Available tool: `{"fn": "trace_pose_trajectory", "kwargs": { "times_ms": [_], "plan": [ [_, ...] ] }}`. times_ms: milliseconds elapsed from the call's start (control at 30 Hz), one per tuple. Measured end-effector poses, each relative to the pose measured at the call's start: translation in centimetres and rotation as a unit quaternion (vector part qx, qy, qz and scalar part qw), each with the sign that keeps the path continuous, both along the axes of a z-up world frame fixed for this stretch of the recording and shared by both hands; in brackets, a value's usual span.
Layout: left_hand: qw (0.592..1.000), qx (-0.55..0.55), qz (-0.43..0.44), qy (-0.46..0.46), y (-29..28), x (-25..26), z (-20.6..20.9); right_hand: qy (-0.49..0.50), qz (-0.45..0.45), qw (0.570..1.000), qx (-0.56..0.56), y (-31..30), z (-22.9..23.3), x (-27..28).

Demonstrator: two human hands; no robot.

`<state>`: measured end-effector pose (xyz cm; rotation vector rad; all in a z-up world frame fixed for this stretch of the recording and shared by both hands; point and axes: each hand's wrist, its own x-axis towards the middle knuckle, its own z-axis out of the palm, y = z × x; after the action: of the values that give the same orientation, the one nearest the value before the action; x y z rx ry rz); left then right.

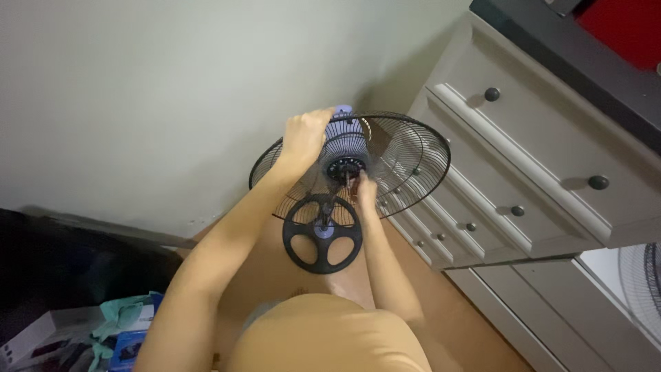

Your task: The person assembles a standing fan by attaching the fan blades, securing the front and rear wire cages, and tightening the central hub nut. The person repeatedly removes and reattaches components to ensure proper alignment and fit.

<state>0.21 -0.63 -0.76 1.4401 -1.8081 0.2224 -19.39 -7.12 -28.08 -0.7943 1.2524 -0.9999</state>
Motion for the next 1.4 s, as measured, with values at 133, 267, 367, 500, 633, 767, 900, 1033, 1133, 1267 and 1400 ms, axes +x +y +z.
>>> {"fn": "trace_pose_trajectory", "kwargs": {
  "times_ms": [133, 267, 367, 500, 633, 767, 900, 1033, 1133, 1267, 1400],
  "plan": [
    [1.000, -0.008, 0.006, -0.015, 0.3, 0.1, 0.2, -0.296, -0.033, 0.937, 0.181, -0.1, -1.1, 0.9],
    [1.000, 0.010, 0.002, -0.020, 0.5, 0.3, 0.6, -0.226, 0.010, 0.962, 0.152, 1.4, 0.0, 1.2],
    [1.000, 0.025, 0.002, -0.006, 0.4, 0.0, 0.4, -0.262, 0.035, 0.948, 0.176, 0.6, -0.2, 1.0],
    [1.000, 0.009, -0.003, -0.014, 0.2, 0.2, 0.5, -0.487, 0.043, 0.838, 0.244, 1.0, -2.4, 2.3],
    [1.000, 0.013, -0.002, -0.012, 0.1, 0.0, 0.4, -0.524, 0.059, 0.827, 0.197, 2.2, -2.8, 3.5],
    [1.000, 0.014, 0.002, -0.020, -0.2, 0.2, 0.3, -0.284, 0.080, 0.934, 0.201, 1.7, -1.4, 1.7],
    [1.000, 0.014, -0.006, -0.013, 0.1, -0.1, 0.6, -0.023, -0.054, 0.998, 0.023, 2.1, 0.0, -0.9],
    [1.000, -0.002, -0.006, -0.017, 0.2, -0.1, 0.9, 0.285, -0.006, 0.958, -0.045, -0.1, 0.7, -0.7],
    [1.000, -0.001, -0.012, -0.019, 0.2, 0.0, 0.7, 0.300, -0.001, 0.950, -0.088, -1.7, -0.4, 0.9],
    [1.000, 0.001, 0.006, -0.018, -0.4, 0.1, 0.0, -0.177, -0.004, 0.975, 0.131, -0.9, -2.2, 2.5],
    [1.000, 0.000, 0.003, -0.025, 0.0, 0.1, 0.1, -0.539, 0.021, 0.820, 0.189, 0.7, -2.7, 4.5]
  ]
}}
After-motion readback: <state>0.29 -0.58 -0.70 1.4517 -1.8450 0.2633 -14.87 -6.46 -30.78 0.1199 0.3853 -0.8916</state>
